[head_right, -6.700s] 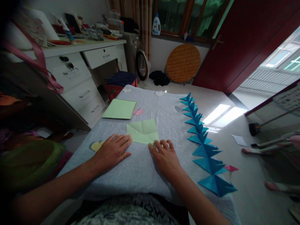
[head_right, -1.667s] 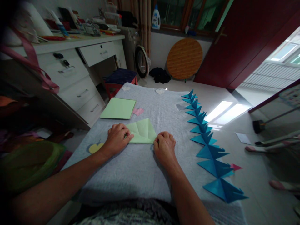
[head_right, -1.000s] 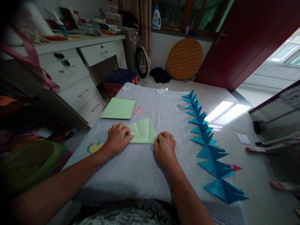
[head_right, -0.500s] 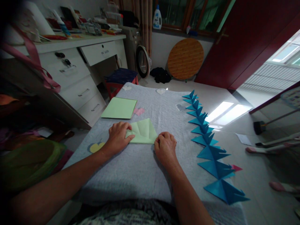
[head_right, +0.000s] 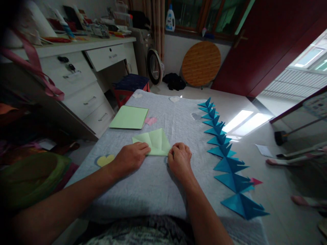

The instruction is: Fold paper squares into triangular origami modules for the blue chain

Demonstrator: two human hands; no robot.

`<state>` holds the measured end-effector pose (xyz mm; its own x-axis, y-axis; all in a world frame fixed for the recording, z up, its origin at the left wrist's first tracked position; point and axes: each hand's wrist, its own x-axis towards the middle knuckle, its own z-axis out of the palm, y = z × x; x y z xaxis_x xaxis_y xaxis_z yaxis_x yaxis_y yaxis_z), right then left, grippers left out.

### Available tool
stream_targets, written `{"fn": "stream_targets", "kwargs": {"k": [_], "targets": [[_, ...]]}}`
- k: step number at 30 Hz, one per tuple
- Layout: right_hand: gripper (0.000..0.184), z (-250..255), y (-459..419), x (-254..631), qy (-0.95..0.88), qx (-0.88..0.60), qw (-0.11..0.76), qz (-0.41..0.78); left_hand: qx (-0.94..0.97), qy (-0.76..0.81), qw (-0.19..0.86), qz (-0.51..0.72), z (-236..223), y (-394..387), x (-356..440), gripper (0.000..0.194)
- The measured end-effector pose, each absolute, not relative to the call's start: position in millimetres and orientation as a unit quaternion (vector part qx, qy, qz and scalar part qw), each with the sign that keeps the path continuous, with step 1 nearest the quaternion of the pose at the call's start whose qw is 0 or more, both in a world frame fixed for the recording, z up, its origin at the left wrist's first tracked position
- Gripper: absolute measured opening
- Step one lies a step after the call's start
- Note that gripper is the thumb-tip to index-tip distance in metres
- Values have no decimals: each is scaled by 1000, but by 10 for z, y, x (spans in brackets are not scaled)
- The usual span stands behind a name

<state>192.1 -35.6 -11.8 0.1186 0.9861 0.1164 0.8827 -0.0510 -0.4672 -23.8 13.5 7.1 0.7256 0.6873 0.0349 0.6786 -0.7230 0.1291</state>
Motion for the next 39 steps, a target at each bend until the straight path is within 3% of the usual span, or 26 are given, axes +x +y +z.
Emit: {"fn": "stream_targets", "kwargs": {"k": [2, 5, 8, 26, 31, 34, 39], "targets": [[16, -119, -357, 1924, -649, -719, 219, 118, 930, 362, 36, 47, 106, 24, -218, 29], [16, -121, -359, 1929, -643, -724, 222, 113, 935, 353, 22, 38, 112, -95, -191, 67], [15, -118, -364, 1938, -640, -726, 229, 109, 935, 353, 22, 21, 77, -130, -179, 79], [12, -124, -402, 2139, -624, -733, 242, 122, 930, 364, 33, 38, -36, -110, -210, 77], [19, -88, -455, 2114, -627, -725, 242, 151, 932, 361, 22, 30, -31, -111, -205, 78], [12, -86, -452, 2046, -630, -725, 243, 133, 932, 361, 24, 18, -4, -115, -197, 78], [20, -119, -409, 1960, -620, -746, 226, 90, 931, 363, 29, 16, 23, -117, -197, 77]]}}
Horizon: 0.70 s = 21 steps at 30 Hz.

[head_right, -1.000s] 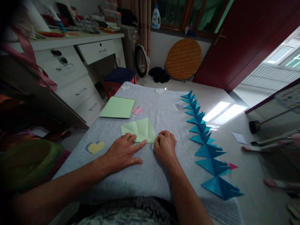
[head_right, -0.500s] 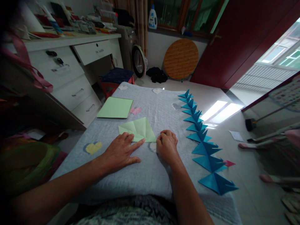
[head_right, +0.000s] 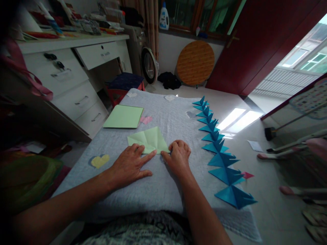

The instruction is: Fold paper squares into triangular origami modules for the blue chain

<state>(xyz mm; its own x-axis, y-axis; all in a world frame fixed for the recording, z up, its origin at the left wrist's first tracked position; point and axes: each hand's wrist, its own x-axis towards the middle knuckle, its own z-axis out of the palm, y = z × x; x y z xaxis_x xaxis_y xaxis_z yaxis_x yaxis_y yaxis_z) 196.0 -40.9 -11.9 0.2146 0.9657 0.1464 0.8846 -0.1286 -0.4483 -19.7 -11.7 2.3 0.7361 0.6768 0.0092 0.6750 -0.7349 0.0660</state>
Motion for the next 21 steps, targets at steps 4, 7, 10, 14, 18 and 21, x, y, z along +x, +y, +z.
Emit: {"fn": "stream_targets", "kwargs": {"k": [4, 7, 10, 14, 18, 21], "targets": [[20, -122, -400, 1946, -621, -752, 206, 82, 931, 365, 26, 6, 26, -117, -195, 77], [17, -111, -409, 1947, -619, -754, 206, 82, 931, 364, 18, 1, 29, -122, -193, 77], [13, -108, -417, 1960, -615, -756, 208, 80, 932, 361, 9, 1, 32, -127, -193, 76], [7, -127, -415, 2008, -610, -760, 209, 78, 933, 361, 6, 6, 30, -128, -197, 75], [5, -150, -393, 2086, -585, -779, 215, 73, 933, 360, 4, 13, 23, -126, -202, 75], [11, -145, -388, 2137, -572, -774, 259, 80, 933, 360, 5, 11, 19, -126, -205, 75]]}}
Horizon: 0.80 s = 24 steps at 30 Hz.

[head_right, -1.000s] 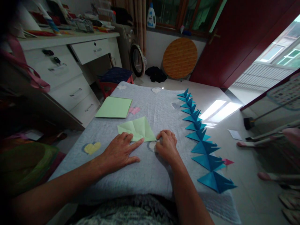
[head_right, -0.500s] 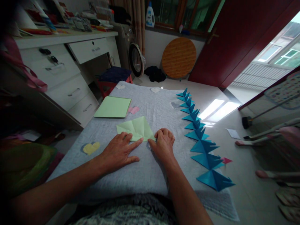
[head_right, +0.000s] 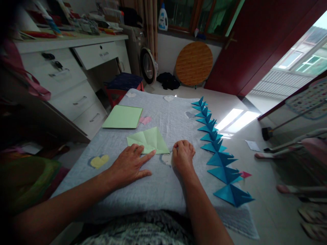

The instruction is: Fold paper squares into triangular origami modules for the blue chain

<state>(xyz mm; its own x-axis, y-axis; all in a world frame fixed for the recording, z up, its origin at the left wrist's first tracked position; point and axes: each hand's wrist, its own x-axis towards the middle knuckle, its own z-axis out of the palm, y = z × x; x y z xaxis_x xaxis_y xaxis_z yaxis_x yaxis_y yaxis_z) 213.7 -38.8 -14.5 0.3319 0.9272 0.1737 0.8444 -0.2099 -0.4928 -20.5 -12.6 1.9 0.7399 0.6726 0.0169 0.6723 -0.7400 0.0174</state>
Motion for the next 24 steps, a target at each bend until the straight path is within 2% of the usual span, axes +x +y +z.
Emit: {"fn": "stream_targets", "kwargs": {"k": [4, 10, 14, 16, 20, 24], "targets": [[21, -123, -422, 2164, -625, -703, 321, 115, 931, 364, 4, 14, 12, -128, -206, 75], [9, -117, -453, 2110, -678, -664, 293, 113, 931, 365, 10, 11, 26, -125, -197, 75], [11, -65, -442, 1966, -698, -631, 333, 64, 932, 362, 13, 20, 13, -126, -206, 74], [14, -39, -443, 1875, -737, -575, 348, 78, 932, 361, 8, 25, 0, -129, -211, 74], [27, -41, -458, 1754, -788, -524, 292, 140, 933, 359, 1, 23, -4, -125, -212, 76], [28, -69, -467, 1722, -794, -557, 215, 113, 934, 356, 8, 17, 14, -108, -250, 74]]}}
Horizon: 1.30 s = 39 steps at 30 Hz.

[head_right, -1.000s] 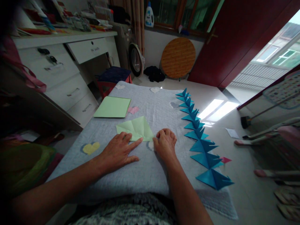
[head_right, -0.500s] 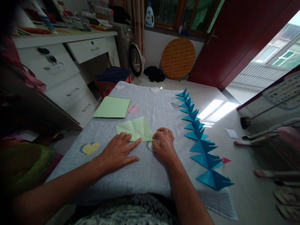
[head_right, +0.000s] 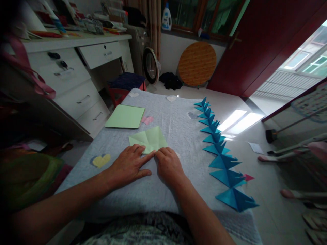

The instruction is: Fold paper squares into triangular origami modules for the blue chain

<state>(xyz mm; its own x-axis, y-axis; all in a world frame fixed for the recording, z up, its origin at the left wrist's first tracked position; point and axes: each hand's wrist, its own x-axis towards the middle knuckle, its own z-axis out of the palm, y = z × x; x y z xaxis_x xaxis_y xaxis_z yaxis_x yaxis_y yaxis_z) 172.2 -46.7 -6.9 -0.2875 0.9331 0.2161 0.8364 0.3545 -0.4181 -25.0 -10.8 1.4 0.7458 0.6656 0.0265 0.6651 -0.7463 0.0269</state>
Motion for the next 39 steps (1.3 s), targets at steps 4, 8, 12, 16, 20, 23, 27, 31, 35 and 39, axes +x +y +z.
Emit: {"fn": "stream_targets", "kwargs": {"k": [4, 8, 12, 16, 20, 23, 27, 31, 35, 39], "targets": [[25, -41, -472, 1692, -801, -577, 144, 74, 932, 362, 2, 13, -4, -118, -408, 70], [25, 42, -509, 1620, -813, -576, 83, 38, 922, 386, -17, 11, -46, -168, -666, 67], [40, 110, -555, 1484, -826, -563, 43, 6, 912, 409, -26, 5, -41, -220, -863, 64], [47, 114, -565, 1350, -819, -572, 41, -15, 912, 410, -24, 4, -14, -249, -907, 64], [53, 96, -588, 1370, -820, -571, 49, -9, 910, 412, -32, 19, -29, -261, -898, 62], [53, 87, -652, 1510, -818, -573, 54, -2, 912, 409, -34, 21, -49, -263, -905, 61], [49, 70, -771, 1768, -794, -606, 53, -5, 912, 408, -39, 12, -52, -263, -914, 62], [43, 32, -882, 1980, -776, -628, 53, -19, 911, 411, -45, -1, -42, -258, -908, 60], [42, 3, -953, 2106, -756, -650, 64, -41, 911, 411, -42, -8, -42, -263, -908, 60], [28, 69, -933, 2139, -742, -666, 70, -38, 908, 418, -14, 10, -21, -243, -923, 60]]}}
